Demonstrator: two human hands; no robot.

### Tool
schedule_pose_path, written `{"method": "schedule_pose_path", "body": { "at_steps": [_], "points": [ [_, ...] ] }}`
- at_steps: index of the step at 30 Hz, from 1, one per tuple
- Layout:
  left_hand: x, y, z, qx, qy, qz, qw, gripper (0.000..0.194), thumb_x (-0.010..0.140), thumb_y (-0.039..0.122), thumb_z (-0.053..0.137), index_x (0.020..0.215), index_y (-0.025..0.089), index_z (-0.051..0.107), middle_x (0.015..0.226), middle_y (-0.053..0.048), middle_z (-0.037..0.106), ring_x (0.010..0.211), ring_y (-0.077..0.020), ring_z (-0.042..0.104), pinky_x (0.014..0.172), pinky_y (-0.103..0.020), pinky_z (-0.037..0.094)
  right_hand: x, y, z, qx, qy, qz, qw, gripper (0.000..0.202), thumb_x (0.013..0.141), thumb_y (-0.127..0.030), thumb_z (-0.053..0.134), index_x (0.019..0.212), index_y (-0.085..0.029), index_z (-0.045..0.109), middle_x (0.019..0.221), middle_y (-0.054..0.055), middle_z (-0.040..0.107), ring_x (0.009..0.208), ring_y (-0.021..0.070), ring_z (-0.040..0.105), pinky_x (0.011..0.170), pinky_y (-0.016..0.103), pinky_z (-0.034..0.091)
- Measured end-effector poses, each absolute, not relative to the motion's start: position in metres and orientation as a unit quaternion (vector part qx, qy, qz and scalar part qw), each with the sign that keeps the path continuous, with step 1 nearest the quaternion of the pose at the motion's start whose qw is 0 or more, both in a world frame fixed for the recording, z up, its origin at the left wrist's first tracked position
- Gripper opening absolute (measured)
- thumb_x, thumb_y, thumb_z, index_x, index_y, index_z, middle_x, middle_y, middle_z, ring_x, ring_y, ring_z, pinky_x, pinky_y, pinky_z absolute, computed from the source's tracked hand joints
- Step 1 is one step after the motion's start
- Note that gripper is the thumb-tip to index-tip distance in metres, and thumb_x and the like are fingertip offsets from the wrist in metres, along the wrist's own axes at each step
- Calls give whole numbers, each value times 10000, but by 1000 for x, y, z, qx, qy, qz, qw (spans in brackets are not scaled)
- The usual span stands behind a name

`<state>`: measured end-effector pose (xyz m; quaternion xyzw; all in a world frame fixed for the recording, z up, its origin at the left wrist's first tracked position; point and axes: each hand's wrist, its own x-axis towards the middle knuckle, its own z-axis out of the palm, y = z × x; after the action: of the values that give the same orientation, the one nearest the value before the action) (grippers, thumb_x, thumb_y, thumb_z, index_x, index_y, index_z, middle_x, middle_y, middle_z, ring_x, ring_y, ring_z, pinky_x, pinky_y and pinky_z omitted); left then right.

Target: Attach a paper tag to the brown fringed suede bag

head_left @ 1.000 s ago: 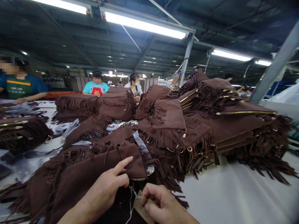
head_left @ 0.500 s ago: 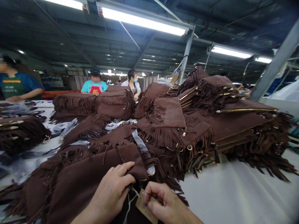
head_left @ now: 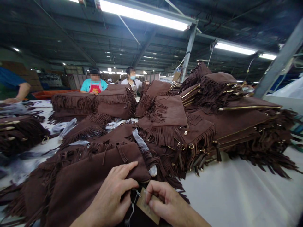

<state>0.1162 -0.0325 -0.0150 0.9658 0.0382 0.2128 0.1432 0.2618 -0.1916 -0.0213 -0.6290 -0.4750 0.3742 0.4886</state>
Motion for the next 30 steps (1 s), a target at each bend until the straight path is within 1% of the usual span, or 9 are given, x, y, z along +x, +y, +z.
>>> {"method": "schedule_pose_path", "body": {
  "at_steps": [4,6,11,15,18,21,24,27,30],
  "points": [
    [110,-38,-13,967,40,204,149,213,663,60,532,790,223,585,1517,-57,450,1321,-280,438,1056,-425,404,263,-193,-23,-617,-466,394,497,176,617,-246,455,747,-182,554,651,-38,457,619,127,368,552,247,274],
    [106,-40,-12,969,42,196,146,183,659,85,568,774,227,581,1541,-42,425,1345,-281,419,1096,-430,369,264,-193,-24,-615,-463,396,501,177,617,-246,459,752,-181,552,638,-47,440,603,121,353,543,249,260],
    [101,-36,-16,982,13,152,112,350,598,67,606,882,265,656,1617,-6,297,1412,-300,355,1184,-529,211,265,-194,-28,-593,-446,418,524,158,641,-246,491,774,-178,543,656,-53,437,600,112,344,550,250,251],
    [106,-29,-20,984,-2,165,58,237,737,6,540,717,223,635,1577,-26,387,1380,-261,425,1183,-501,249,266,-194,-27,-582,-436,427,538,134,682,-262,538,783,-173,538,696,-41,471,640,116,380,585,243,284],
    [105,-28,-13,986,-13,155,58,252,812,16,488,755,220,626,1557,-62,420,1363,-249,458,1156,-483,329,266,-194,-26,-572,-438,423,549,115,694,-251,561,781,-177,541,682,-51,463,623,107,374,573,233,274],
    [99,-31,-6,987,-21,149,64,261,819,16,471,859,226,620,1579,-84,375,1396,-235,419,1166,-470,332,267,-194,-26,-557,-437,435,557,115,698,-246,576,783,-180,534,665,-59,453,603,100,363,556,227,258],
    [98,-34,-10,986,-17,148,77,254,762,104,611,985,227,621,1603,-104,320,1435,-286,351,1183,-533,285,266,-194,-26,-550,-430,447,560,141,703,-265,596,789,-175,530,674,-56,464,616,102,373,572,224,277],
    [105,-34,-24,986,-3,153,64,222,697,72,653,863,217,629,1591,-112,345,1423,-327,359,1173,-597,250,266,-193,-27,-552,-427,445,561,153,713,-282,606,788,-171,530,671,-55,461,617,103,369,576,227,277],
    [109,-31,-30,982,1,168,82,216,779,12,537,770,214,614,1551,-86,421,1402,-277,393,1179,-564,238,266,-193,-28,-545,-423,447,569,166,726,-298,623,788,-171,535,681,-53,466,617,100,368,579,226,277]
  ]
}}
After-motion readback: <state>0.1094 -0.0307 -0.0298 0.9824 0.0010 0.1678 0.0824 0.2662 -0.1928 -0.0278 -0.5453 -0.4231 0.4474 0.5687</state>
